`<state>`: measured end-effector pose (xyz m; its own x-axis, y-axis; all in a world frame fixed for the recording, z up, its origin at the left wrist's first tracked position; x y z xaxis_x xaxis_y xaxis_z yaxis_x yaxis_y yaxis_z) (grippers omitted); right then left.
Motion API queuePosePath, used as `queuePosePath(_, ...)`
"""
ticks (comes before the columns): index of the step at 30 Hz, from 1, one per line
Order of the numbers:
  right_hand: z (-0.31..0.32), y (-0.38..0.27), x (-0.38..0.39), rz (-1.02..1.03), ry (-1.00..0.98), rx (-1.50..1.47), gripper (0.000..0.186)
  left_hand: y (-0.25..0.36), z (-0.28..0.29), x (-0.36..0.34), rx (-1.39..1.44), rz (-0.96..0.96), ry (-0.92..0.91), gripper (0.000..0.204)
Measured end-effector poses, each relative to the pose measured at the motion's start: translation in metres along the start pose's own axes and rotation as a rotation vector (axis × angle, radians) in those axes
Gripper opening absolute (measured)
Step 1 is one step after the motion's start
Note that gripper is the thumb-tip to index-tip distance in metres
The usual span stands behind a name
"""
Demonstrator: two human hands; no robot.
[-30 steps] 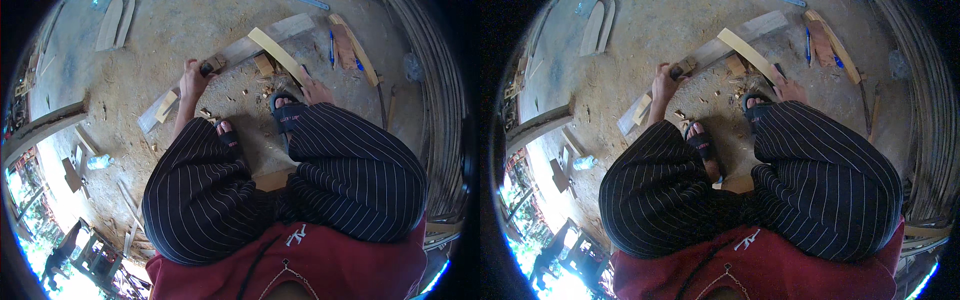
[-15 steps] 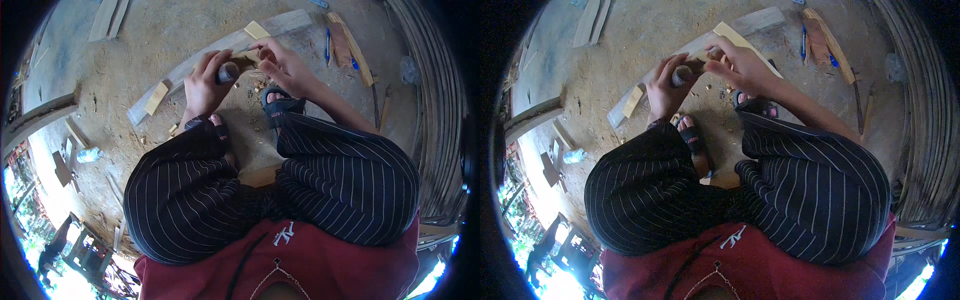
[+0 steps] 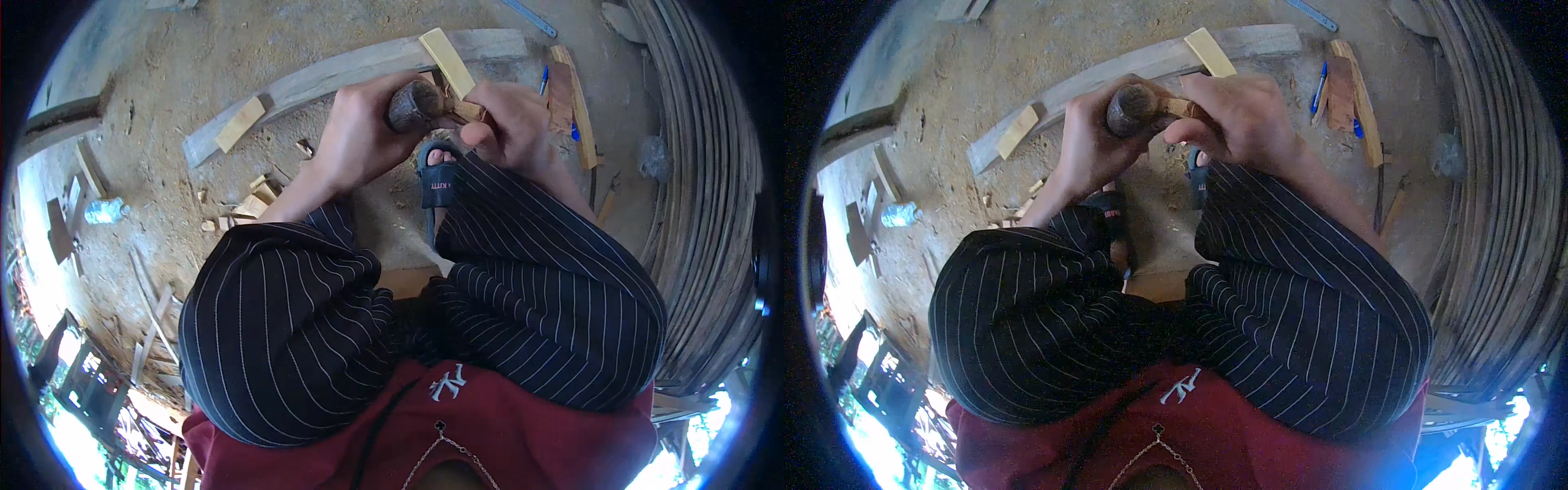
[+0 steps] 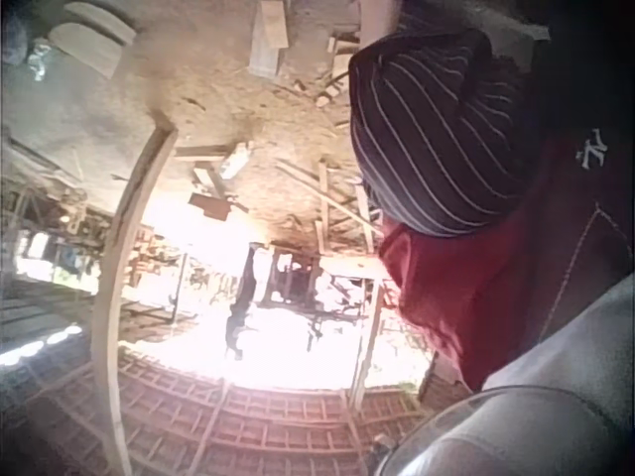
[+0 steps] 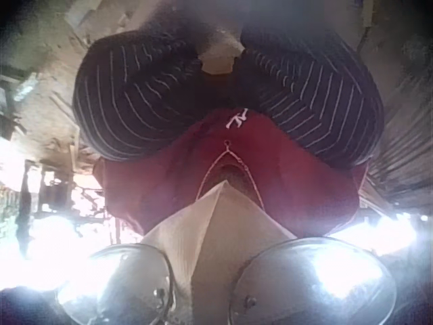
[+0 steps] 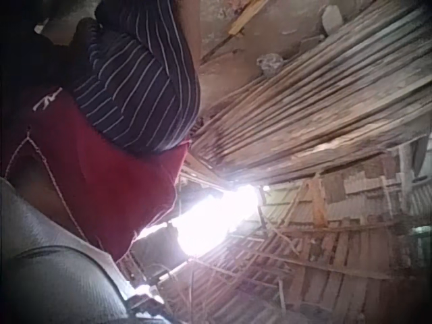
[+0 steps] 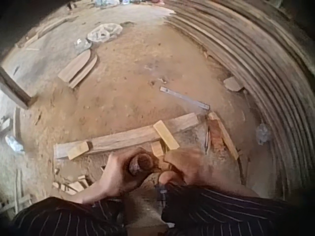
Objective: Using a chisel to carve and shape a curved wooden piece while sitting.
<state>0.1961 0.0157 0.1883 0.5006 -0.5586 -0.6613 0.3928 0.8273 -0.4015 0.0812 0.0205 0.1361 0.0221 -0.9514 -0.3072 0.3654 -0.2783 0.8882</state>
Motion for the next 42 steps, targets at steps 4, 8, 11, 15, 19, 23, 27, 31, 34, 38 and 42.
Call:
queuePosePath(4,-0.005,0.011,-0.001,-0.201,-0.044,-0.076,0.026,-0.01,-0.006,0.005,0.115,0.135,-0.047,0.02)
queuePosePath(8,-0.004,0.016,0.0,-0.293,-0.007,-0.014,0.02,-0.014,-0.01,0.008,0.146,0.155,-0.012,0.022)
queuePosePath(11,-0.008,0.026,0.004,-0.444,-0.014,-0.01,0.023,-0.02,-0.012,0.009,0.15,0.164,0.0,0.027)
queuePosePath(15,-0.029,0.052,0.023,-0.656,0.011,-0.139,0.03,-0.056,-0.016,0.007,0.056,0.268,-0.083,0.031)
queuePosePath(19,-0.065,0.111,0.087,-0.847,-0.368,0.164,0.032,-0.14,-0.018,-0.014,-0.189,0.435,-0.278,0.045)
queuePosePath(23,-0.054,0.153,0.179,-0.923,-0.619,0.577,0.041,-0.216,-0.016,-0.049,-0.43,0.398,-0.279,0.047)
queuePosePath(27,-0.043,0.158,0.22,-0.779,-0.472,0.715,0.05,-0.24,-0.025,-0.059,-0.473,0.316,-0.218,0.046)
queuePosePath(31,-0.043,0.16,0.246,-0.796,-0.496,0.771,0.056,-0.238,-0.045,-0.052,-0.659,0.128,-0.278,0.05)
queuePosePath(34,-0.048,0.164,0.265,-0.934,-0.592,0.71,0.059,-0.232,-0.033,-0.046,-0.719,0.087,-0.03,0.052)
queuePosePath(38,-0.051,0.164,0.27,-0.872,-0.578,0.708,0.06,-0.21,-0.013,-0.048,-0.605,0.046,0.087,0.052)
queuePosePath(42,-0.049,0.167,0.281,-0.898,-0.568,0.682,0.058,-0.171,0.004,-0.073,-0.007,0.345,-0.026,0.031)
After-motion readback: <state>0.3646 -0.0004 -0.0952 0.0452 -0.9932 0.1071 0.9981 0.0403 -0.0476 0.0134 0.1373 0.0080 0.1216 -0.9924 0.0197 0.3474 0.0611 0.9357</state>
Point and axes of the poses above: each hand's wrist, its own x-axis away from the middle knuckle, its own z-axis out of the back of the hand, y = z × x, the point moved 9 cm from there along -x, towards the middle knuckle, and after that the axes turned 15 degrees about y, right-handed, at the moved point
